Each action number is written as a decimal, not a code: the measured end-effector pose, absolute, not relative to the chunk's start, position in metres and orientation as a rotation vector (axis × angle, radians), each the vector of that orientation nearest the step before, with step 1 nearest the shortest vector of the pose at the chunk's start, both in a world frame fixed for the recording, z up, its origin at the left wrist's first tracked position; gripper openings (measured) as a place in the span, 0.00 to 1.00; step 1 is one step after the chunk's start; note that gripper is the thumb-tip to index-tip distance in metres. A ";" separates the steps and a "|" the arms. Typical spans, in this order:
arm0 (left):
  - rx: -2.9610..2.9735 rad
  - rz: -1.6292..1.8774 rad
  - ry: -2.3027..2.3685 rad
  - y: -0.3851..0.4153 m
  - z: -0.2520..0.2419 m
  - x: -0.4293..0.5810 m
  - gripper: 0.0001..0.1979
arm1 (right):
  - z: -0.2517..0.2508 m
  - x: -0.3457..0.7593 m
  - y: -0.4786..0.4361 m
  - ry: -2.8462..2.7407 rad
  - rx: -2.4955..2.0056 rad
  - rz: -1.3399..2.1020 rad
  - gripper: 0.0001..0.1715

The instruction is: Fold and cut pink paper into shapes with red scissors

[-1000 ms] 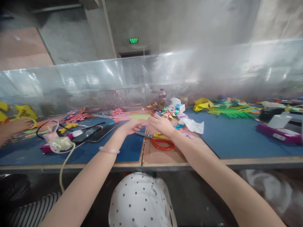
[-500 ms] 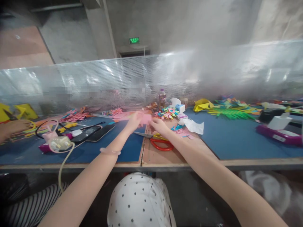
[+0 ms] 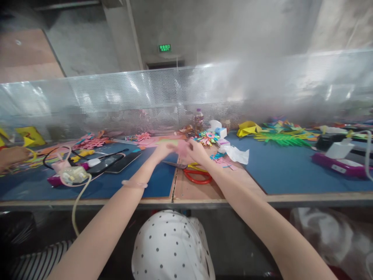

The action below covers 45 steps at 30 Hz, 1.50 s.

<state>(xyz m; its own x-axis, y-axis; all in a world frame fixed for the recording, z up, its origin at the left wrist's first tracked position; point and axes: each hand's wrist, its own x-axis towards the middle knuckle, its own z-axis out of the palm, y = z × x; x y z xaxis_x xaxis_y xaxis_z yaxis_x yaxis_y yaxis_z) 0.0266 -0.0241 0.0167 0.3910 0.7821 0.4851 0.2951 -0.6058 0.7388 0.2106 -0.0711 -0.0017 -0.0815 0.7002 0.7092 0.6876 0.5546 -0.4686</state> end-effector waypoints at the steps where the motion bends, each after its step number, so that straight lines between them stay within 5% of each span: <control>1: 2.102 1.151 0.932 -0.023 0.017 0.025 0.06 | -0.002 0.208 -0.070 -1.788 -1.144 0.016 0.07; 16: 2.211 1.016 1.311 0.016 -0.004 -0.015 0.06 | -0.003 0.165 -0.037 -2.048 -1.312 -0.059 0.11; 45: 2.315 1.015 1.203 0.005 0.002 -0.008 0.04 | -0.011 0.177 -0.034 -2.096 -1.271 0.084 0.13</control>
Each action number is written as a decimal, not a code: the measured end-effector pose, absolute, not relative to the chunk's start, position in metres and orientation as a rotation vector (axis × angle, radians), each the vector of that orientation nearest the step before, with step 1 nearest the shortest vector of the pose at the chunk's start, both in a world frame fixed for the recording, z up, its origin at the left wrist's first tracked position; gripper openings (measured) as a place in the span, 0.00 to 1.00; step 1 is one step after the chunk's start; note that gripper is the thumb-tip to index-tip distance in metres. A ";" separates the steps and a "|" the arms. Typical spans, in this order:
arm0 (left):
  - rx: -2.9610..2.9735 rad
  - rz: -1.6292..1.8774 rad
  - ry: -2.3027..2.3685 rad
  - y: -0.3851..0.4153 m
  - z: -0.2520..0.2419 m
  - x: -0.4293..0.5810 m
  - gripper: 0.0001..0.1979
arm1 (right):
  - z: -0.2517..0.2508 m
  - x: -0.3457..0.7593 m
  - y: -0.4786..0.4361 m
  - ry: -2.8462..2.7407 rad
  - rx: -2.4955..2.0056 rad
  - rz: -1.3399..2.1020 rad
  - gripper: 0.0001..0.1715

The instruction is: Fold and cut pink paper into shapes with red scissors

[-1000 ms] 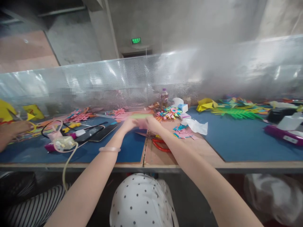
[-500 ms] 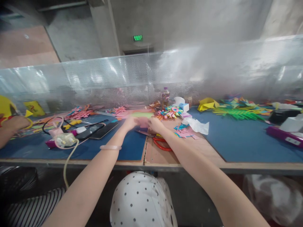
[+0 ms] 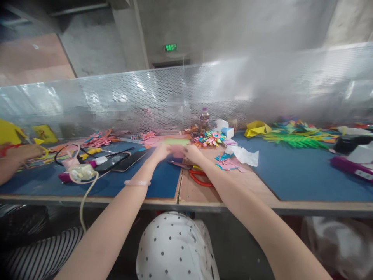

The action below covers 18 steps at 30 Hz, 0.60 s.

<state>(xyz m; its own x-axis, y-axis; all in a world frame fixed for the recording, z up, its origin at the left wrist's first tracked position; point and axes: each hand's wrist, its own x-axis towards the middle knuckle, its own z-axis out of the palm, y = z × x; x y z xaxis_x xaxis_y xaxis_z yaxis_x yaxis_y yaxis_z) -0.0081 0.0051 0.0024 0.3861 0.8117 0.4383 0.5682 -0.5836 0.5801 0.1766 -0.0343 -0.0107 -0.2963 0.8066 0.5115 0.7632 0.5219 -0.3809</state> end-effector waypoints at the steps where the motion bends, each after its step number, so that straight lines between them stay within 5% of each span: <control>1: 2.308 1.015 1.206 0.005 0.002 -0.008 0.04 | -0.011 0.176 -0.034 -2.097 -1.268 0.089 0.12; 18: 2.453 0.946 1.220 0.004 -0.001 -0.010 0.07 | -0.011 0.174 -0.041 -2.182 -1.333 0.001 0.12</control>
<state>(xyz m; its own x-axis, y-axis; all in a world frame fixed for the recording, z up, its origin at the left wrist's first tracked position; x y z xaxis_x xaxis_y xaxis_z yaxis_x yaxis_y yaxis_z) -0.0101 0.0040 -0.0005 0.4411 0.7803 0.4434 0.6233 -0.6218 0.4742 0.1743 -0.0409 -0.0106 -0.3352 0.8161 0.4709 0.8157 0.5014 -0.2884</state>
